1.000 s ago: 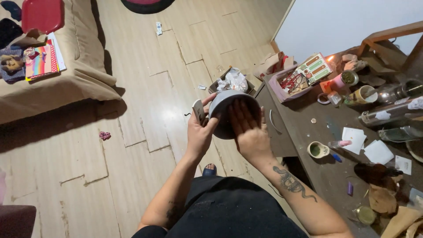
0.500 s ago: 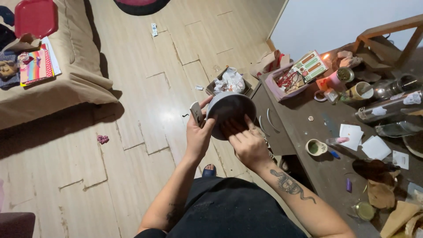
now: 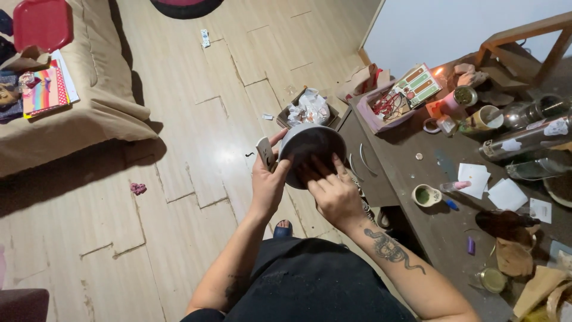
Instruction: Organizing small boxes of incense and decorative items on a shelf
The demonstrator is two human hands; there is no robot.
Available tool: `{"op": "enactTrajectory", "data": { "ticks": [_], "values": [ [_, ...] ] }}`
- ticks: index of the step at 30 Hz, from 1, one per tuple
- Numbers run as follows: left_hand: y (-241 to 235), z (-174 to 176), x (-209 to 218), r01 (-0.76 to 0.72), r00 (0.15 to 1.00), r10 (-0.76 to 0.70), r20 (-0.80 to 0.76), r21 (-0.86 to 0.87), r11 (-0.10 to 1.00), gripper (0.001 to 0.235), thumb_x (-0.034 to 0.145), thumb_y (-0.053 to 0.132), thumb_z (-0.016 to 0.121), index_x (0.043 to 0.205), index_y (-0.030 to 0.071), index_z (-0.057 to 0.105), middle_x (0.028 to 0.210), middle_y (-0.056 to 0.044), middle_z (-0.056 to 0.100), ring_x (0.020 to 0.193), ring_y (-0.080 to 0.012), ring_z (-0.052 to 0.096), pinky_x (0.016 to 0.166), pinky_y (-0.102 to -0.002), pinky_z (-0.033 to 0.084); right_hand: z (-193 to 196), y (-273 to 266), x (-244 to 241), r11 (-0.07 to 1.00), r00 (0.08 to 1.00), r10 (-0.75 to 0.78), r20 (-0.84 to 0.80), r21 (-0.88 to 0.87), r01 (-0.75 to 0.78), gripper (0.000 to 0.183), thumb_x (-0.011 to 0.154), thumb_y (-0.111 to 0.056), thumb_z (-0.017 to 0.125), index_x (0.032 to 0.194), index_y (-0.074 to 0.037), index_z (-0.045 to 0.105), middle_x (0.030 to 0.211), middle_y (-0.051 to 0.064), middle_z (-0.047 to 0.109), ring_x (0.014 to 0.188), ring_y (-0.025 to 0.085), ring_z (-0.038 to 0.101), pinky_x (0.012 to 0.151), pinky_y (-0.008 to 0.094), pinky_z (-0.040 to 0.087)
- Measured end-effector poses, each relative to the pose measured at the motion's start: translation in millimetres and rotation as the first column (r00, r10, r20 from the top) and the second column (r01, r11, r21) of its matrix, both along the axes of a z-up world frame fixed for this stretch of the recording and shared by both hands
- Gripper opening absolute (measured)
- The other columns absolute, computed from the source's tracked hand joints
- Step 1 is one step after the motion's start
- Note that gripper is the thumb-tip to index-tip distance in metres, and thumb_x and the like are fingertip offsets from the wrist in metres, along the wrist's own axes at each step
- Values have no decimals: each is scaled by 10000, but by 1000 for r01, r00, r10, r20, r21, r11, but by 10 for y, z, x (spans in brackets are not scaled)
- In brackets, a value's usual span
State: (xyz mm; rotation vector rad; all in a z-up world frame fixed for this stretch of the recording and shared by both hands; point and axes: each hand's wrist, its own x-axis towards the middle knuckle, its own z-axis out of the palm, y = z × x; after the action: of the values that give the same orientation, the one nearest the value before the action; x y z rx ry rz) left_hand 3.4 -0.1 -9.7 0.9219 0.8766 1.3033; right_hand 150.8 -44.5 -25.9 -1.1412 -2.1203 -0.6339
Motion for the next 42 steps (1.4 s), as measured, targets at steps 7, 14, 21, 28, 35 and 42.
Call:
{"op": "enactTrajectory", "data": {
  "ticks": [7,14,21,28,35,42],
  "values": [
    [54,-99,-10,-8,1000,9,-21,24,1000,500,821,23,606,1310,82,518,911,-57,656,793,-117,630,787,-287,547,37,30,-36,1000,1000,-1,-3,9,1,124,756,-18,493,706,-98,573,523,34,420,518,196,499,1004,507,440],
    [21,9,23,-11,999,11,-31,2,1000,498,825,42,610,1312,92,518,922,-54,659,772,-94,613,770,-265,544,53,35,-55,999,999,-40,6,17,40,127,745,-2,477,739,-76,580,525,46,403,520,206,486,997,515,443],
    [49,-38,39,-17,999,17,-43,0,1000,490,829,50,621,1307,106,526,929,-54,663,742,-81,609,735,-250,546,57,61,-39,998,998,-66,1,9,66,134,727,3,476,765,-68,583,531,50,395,539,212,488,999,523,437],
    [30,4,69,-20,998,20,-55,-3,1000,502,826,47,623,1312,113,518,915,-35,657,702,-45,594,704,-202,539,44,57,-38,997,997,-72,-3,0,72,148,721,11,473,786,-62,585,534,53,399,546,218,489,1017,520,420],
    [6,33,63,-9,999,8,-40,-19,1000,496,823,33,619,1305,108,527,932,-45,661,722,-66,605,713,-231,545,37,23,-39,997,997,-75,-4,-29,75,166,693,15,487,794,-70,587,537,50,421,556,214,503,1014,515,425],
    [-32,-152,81,20,1000,-20,-10,22,1000,470,858,73,603,1316,75,496,999,-98,672,881,-163,649,832,-325,543,-131,-51,-25,979,987,-6,-159,-201,-27,646,482,-22,519,1125,-8,574,652,94,488,605,268,518,713,437,508]
  ]
}}
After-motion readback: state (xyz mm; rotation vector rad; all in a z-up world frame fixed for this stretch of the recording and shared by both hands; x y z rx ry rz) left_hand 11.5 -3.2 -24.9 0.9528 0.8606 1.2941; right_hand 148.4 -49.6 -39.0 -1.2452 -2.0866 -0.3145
